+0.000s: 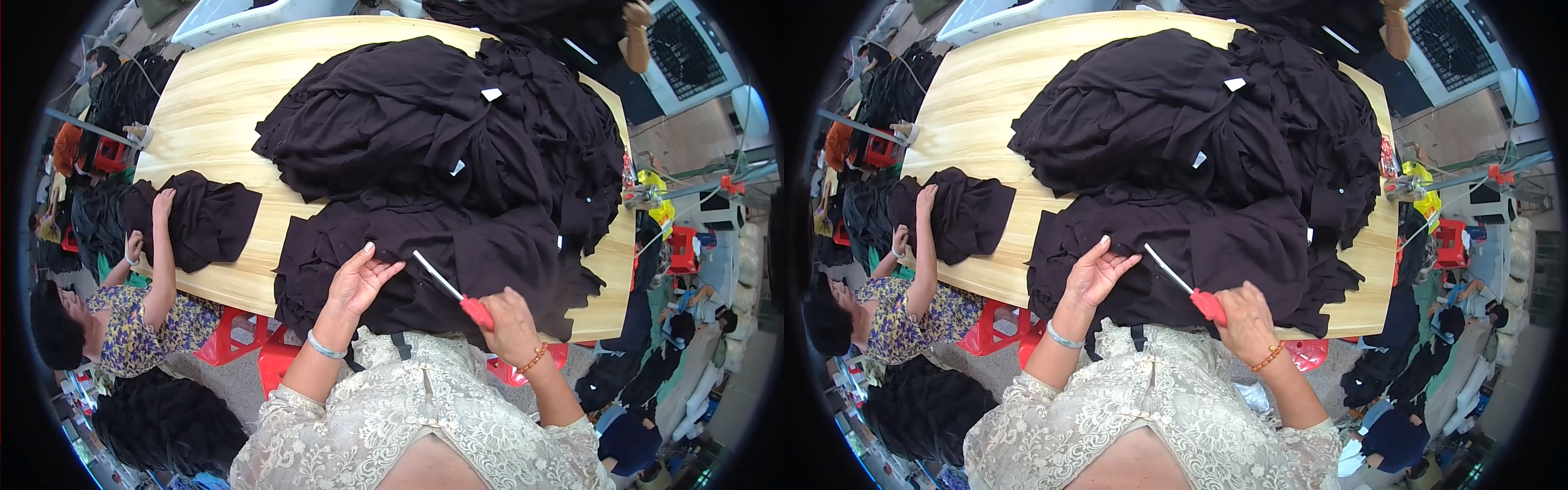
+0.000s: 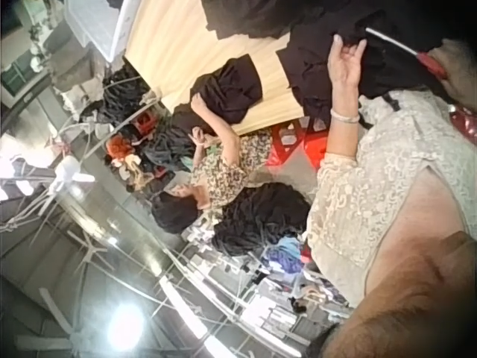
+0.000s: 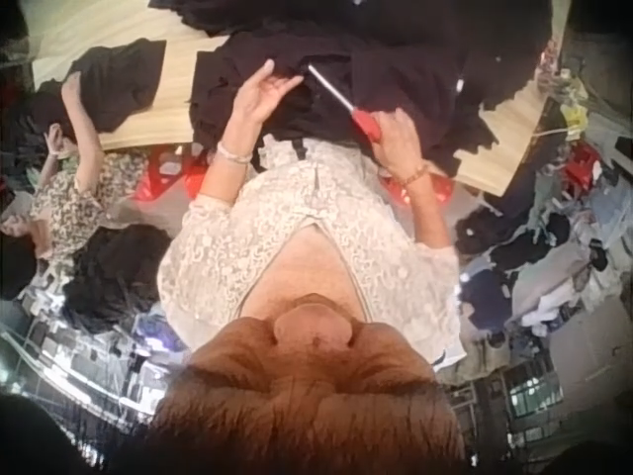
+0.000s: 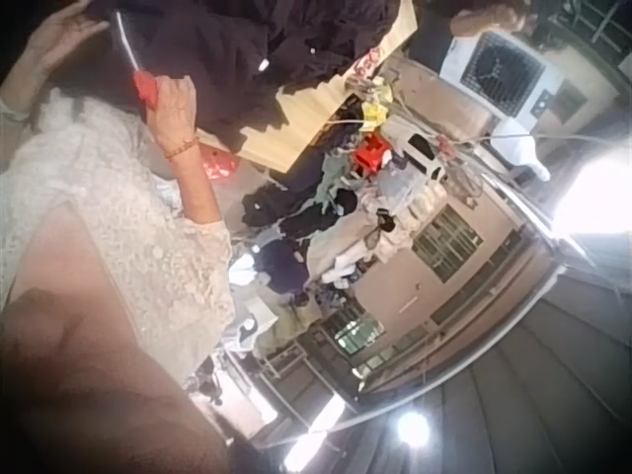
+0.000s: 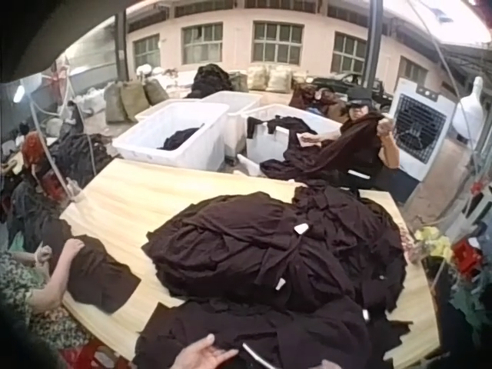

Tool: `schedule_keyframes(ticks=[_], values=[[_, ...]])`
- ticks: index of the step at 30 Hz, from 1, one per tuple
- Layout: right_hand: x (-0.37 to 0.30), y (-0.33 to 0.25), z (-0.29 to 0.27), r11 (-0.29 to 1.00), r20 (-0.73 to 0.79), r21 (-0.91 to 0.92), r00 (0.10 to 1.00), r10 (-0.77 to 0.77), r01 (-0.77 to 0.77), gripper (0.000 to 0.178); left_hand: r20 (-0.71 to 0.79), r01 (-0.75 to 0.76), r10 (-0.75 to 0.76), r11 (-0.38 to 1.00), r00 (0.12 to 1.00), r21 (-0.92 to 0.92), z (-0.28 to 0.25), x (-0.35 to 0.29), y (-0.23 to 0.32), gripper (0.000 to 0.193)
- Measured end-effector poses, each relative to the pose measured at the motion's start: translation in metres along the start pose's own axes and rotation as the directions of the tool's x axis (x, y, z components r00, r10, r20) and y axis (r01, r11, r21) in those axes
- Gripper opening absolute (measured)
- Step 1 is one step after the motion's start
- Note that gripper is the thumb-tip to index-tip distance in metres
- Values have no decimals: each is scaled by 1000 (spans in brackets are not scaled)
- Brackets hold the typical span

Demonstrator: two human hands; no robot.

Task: The worker is using scissors to cut and trim dark brown fabric pieces on a wooden work table in a textile workshop.

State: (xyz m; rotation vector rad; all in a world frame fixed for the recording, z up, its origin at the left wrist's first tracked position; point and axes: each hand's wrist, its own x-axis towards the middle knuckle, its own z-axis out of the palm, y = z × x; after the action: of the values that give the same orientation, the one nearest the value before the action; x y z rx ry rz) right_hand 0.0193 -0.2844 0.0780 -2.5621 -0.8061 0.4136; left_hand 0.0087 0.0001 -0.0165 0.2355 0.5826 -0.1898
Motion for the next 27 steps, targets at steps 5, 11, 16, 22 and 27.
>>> schedule_keyframes(ticks=[5,11,16,22,27], values=[[5,-17,0,992,257,14,959,118,-125,22,-52,-125,133,983,990,134,-14,0,-5,8],[20,-32,0,999,285,23,958,38,-46,23,-13,-86,90,983,996,162,-15,3,-8,9],[24,-28,-10,984,335,58,932,138,-166,23,-76,-61,76,982,994,181,2,-2,3,15],[26,-11,2,931,-50,320,978,202,-175,24,82,66,-76,992,994,108,17,3,1,18],[8,-1,-13,944,-13,230,969,248,-239,23,-77,196,-184,961,980,197,9,-11,-35,16]])
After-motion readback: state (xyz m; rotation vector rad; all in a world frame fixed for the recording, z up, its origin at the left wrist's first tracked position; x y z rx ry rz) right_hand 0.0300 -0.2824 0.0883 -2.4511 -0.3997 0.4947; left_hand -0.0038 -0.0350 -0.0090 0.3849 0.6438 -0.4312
